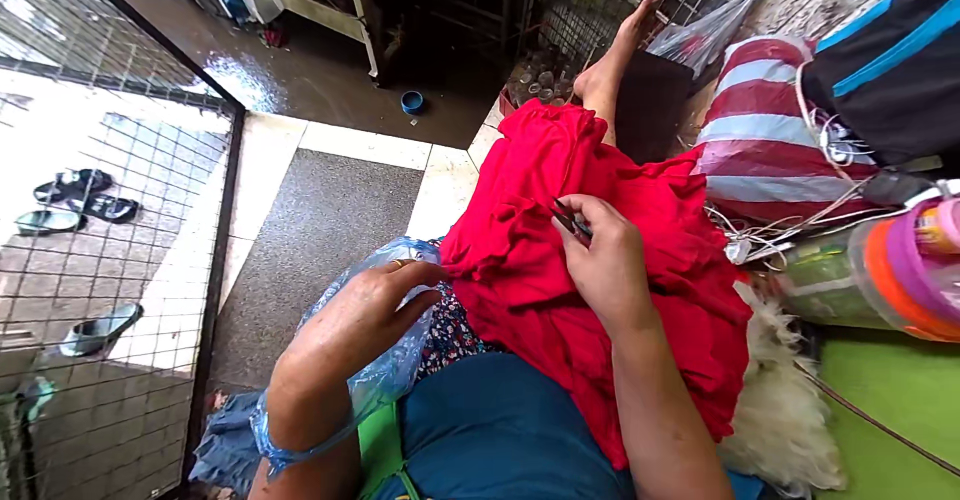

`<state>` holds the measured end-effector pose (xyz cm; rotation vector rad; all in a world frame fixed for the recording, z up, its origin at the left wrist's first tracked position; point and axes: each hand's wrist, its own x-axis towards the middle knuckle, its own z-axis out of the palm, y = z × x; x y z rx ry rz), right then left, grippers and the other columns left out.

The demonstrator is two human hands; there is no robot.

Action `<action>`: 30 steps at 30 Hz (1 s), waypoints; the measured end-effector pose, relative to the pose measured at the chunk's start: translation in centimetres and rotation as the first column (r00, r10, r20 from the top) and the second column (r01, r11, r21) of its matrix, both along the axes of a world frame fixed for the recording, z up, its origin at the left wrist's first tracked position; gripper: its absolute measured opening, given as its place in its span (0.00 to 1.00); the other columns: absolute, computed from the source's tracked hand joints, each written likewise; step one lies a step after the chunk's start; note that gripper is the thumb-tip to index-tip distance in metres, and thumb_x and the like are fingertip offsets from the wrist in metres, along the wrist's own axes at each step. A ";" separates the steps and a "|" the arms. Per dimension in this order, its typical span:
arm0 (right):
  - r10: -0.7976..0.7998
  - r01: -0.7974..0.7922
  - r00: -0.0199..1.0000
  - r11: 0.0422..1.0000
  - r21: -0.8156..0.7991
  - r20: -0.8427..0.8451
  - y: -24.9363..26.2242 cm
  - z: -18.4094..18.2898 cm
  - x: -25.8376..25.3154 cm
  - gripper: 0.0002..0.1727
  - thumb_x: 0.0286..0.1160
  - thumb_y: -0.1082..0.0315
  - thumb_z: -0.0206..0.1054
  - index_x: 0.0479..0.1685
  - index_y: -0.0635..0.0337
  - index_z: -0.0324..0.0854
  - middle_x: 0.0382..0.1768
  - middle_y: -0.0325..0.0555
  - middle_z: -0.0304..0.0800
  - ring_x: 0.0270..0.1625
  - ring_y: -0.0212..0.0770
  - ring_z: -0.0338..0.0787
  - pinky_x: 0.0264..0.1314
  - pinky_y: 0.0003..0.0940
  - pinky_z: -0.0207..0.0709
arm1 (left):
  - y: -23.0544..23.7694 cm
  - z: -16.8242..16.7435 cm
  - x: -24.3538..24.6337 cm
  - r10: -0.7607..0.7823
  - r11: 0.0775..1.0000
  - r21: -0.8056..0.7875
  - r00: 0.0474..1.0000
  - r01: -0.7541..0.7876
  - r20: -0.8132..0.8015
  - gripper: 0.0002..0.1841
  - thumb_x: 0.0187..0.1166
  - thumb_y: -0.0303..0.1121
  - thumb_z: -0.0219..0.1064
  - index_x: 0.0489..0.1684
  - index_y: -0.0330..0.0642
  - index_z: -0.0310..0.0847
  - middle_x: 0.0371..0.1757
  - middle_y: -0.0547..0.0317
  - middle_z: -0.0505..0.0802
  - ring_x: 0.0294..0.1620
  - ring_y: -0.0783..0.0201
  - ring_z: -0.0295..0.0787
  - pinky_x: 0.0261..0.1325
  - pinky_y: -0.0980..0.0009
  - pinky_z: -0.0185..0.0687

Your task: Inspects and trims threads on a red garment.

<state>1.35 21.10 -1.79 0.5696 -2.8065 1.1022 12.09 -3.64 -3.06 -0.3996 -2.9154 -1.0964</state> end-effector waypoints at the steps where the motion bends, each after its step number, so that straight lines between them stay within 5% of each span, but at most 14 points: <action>1: 0.006 -0.010 0.996 0.999 0.050 0.085 0.1 0.0 -0.5 0.15 0.77 0.71 0.72 0.60 0.67 0.85 0.45 0.59 0.92 0.45 0.55 0.92 0.48 0.56 0.84 | 0.5 -0.1 -0.2 -0.035 0.999 0.021 0.999 0.035 0.000 0.16 0.86 0.36 0.59 0.55 0.37 0.89 0.50 0.50 0.96 0.53 0.56 0.94 0.60 0.55 0.88; 3: 0.076 -0.082 0.993 0.994 0.065 0.089 -0.2 -0.6 -0.6 0.14 0.73 0.73 0.74 0.57 0.63 0.88 0.41 0.56 0.94 0.42 0.56 0.94 0.43 0.60 0.83 | 1.7 -0.3 -0.5 -0.133 0.988 0.077 0.991 0.133 -0.011 0.15 0.86 0.35 0.59 0.56 0.37 0.89 0.50 0.50 0.96 0.52 0.57 0.95 0.60 0.58 0.88; 5: 0.240 -0.247 0.965 0.968 -0.052 -0.109 -0.2 -0.8 -0.3 0.13 0.62 0.81 0.72 0.45 0.62 0.92 0.37 0.50 0.94 0.36 0.48 0.94 0.34 0.48 0.84 | 2.9 -0.6 -0.7 -0.245 0.957 0.141 0.968 0.252 -0.061 0.14 0.86 0.35 0.59 0.54 0.37 0.89 0.46 0.52 0.96 0.50 0.62 0.94 0.59 0.66 0.87; 7: 0.444 -0.471 0.881 0.855 -0.217 -0.164 0.0 0.8 -0.4 0.12 0.60 0.81 0.70 0.42 0.62 0.91 0.35 0.44 0.93 0.36 0.34 0.90 0.38 0.30 0.84 | 4.0 -0.5 -0.8 -0.363 0.902 0.210 0.926 0.376 -0.101 0.13 0.88 0.36 0.59 0.53 0.39 0.87 0.45 0.54 0.95 0.48 0.68 0.92 0.58 0.74 0.84; 10: 0.561 -0.582 0.812 0.757 -0.297 -0.164 -0.9 4.2 -1.7 0.08 0.63 0.81 0.73 0.41 0.66 0.89 0.33 0.45 0.92 0.35 0.31 0.88 0.39 0.27 0.83 | 5.7 0.8 -1.2 -0.467 0.799 0.324 0.862 0.506 -0.195 0.12 0.90 0.35 0.59 0.52 0.38 0.87 0.46 0.53 0.95 0.51 0.72 0.90 0.61 0.81 0.80; 12: 0.440 -0.485 0.873 0.824 -0.294 -0.209 -2.5 5.2 -3.9 0.06 0.68 0.79 0.71 0.42 0.69 0.89 0.34 0.50 0.92 0.35 0.35 0.88 0.41 0.31 0.81 | 7.1 1.6 -2.2 -0.385 0.803 0.378 0.886 0.460 -0.258 0.12 0.90 0.34 0.58 0.54 0.38 0.87 0.51 0.53 0.94 0.57 0.73 0.88 0.65 0.79 0.80; 14: 0.246 -0.296 0.949 0.908 -0.296 -0.196 -4.6 3.9 -6.6 0.09 0.71 0.78 0.69 0.47 0.71 0.88 0.34 0.54 0.93 0.34 0.42 0.90 0.42 0.39 0.84 | 8.5 1.0 -4.1 -0.156 0.911 0.322 0.940 0.256 -0.304 0.12 0.87 0.32 0.59 0.52 0.40 0.90 0.57 0.54 0.93 0.62 0.70 0.88 0.66 0.72 0.83; 16: 0.174 -0.167 0.985 0.946 -0.277 0.000 -5.6 1.1 -8.7 0.17 0.78 0.75 0.67 0.64 0.71 0.80 0.39 0.58 0.93 0.42 0.51 0.93 0.50 0.50 0.84 | 9.4 -1.1 -6.5 0.026 0.982 0.187 0.967 0.022 -0.252 0.15 0.83 0.34 0.63 0.58 0.35 0.87 0.70 0.39 0.85 0.70 0.49 0.84 0.69 0.53 0.81; 18: 0.154 -0.111 0.977 0.958 -0.265 0.149 -5.4 -1.6 -9.4 0.29 0.82 0.72 0.66 0.81 0.71 0.68 0.51 0.62 0.94 0.53 0.56 0.95 0.61 0.54 0.84 | 9.9 -4.0 -8.1 0.089 0.994 0.074 0.989 -0.081 -0.114 0.27 0.85 0.42 0.63 0.73 0.28 0.77 0.83 0.29 0.72 0.85 0.34 0.68 0.81 0.37 0.64; 20: 0.087 -0.060 0.994 0.936 -0.346 0.063 -4.1 -2.4 -9.0 0.27 0.80 0.75 0.66 0.78 0.74 0.71 0.53 0.63 0.94 0.53 0.53 0.95 0.61 0.48 0.85 | 10.4 -6.7 -8.0 0.126 0.992 0.007 0.978 -0.127 -0.167 0.33 0.87 0.50 0.54 0.82 0.33 0.70 0.87 0.32 0.69 0.89 0.31 0.58 0.82 0.27 0.52; 25: -0.244 0.241 0.970 0.935 -0.261 0.023 7.0 1.5 -7.7 0.17 0.86 0.69 0.60 0.63 0.73 0.82 0.55 0.56 0.93 0.55 0.41 0.94 0.63 0.38 0.85 | 10.4 -7.8 -7.3 0.154 0.988 0.007 0.967 -0.156 -0.203 0.35 0.89 0.56 0.47 0.87 0.41 0.67 0.89 0.37 0.67 0.91 0.32 0.54 0.81 0.24 0.48; 27: -0.385 0.396 0.917 0.908 -0.136 0.101 11.9 1.4 -6.0 0.14 0.86 0.71 0.59 0.58 0.72 0.83 0.53 0.57 0.93 0.55 0.44 0.93 0.64 0.42 0.83 | 10.5 -7.7 -7.4 0.151 0.988 0.002 0.966 -0.154 -0.208 0.35 0.89 0.56 0.46 0.87 0.41 0.67 0.89 0.37 0.67 0.91 0.32 0.54 0.81 0.24 0.48; 30: -0.513 0.498 0.835 0.858 0.126 0.199 16.9 0.4 -3.0 0.15 0.85 0.78 0.55 0.59 0.69 0.86 0.58 0.64 0.90 0.65 0.60 0.87 0.70 0.61 0.74 | 10.6 -7.9 -7.4 0.153 0.987 -0.005 0.963 -0.158 -0.221 0.34 0.89 0.55 0.45 0.87 0.41 0.67 0.90 0.38 0.67 0.91 0.32 0.54 0.80 0.23 0.48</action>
